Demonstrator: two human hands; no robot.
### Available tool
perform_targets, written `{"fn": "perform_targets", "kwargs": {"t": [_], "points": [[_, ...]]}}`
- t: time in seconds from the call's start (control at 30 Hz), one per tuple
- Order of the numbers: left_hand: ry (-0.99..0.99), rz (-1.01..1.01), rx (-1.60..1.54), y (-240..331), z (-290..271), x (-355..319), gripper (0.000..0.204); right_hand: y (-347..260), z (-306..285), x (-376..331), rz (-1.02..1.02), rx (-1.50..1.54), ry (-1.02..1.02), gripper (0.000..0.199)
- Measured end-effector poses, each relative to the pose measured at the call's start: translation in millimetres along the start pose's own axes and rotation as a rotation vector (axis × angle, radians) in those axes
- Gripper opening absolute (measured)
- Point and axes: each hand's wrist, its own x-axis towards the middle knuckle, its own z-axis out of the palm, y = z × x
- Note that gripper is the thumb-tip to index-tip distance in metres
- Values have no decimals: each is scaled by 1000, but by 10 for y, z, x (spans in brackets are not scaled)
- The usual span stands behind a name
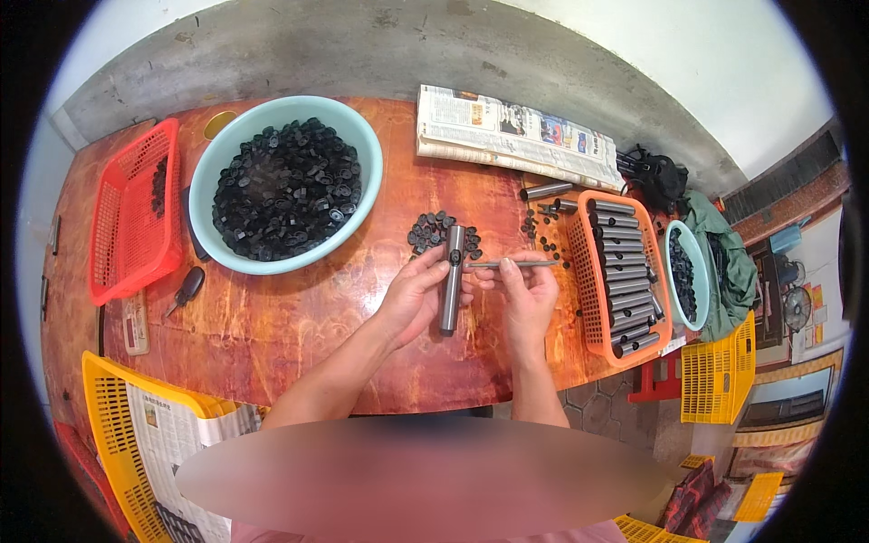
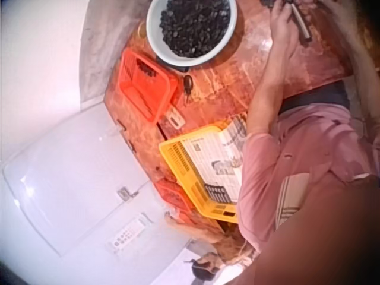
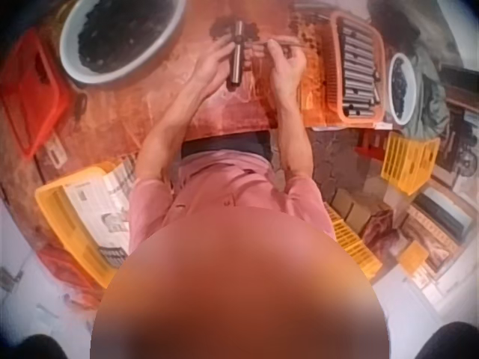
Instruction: The person repeatedly picks small black circular pieces from a bowl and inserts them into a metal tube held in the other hand. They use a thin metal rod to push the pieces into the tube and occasionally place the filled tube into a yellow basket.
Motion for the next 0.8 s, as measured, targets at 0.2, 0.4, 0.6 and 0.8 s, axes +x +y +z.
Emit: {"fn": "perform_targets", "kwargs": {"t": [0.2,0.4,0.6,0.8], "points": [[-22,1,14,-22,-38,18,39,-2,77,-17,-77,-111,47,6],[-50,11,28,-22,13,-24,40,38,102,-61,-149,-143,-12,9],[-58,22,-4,-50,-14,-20,40,72,111,-98,-256,-361,-33,6],[-1,59,30,-27,21,-21,34,58,135,-109,-194,-265,-79,5]]}}
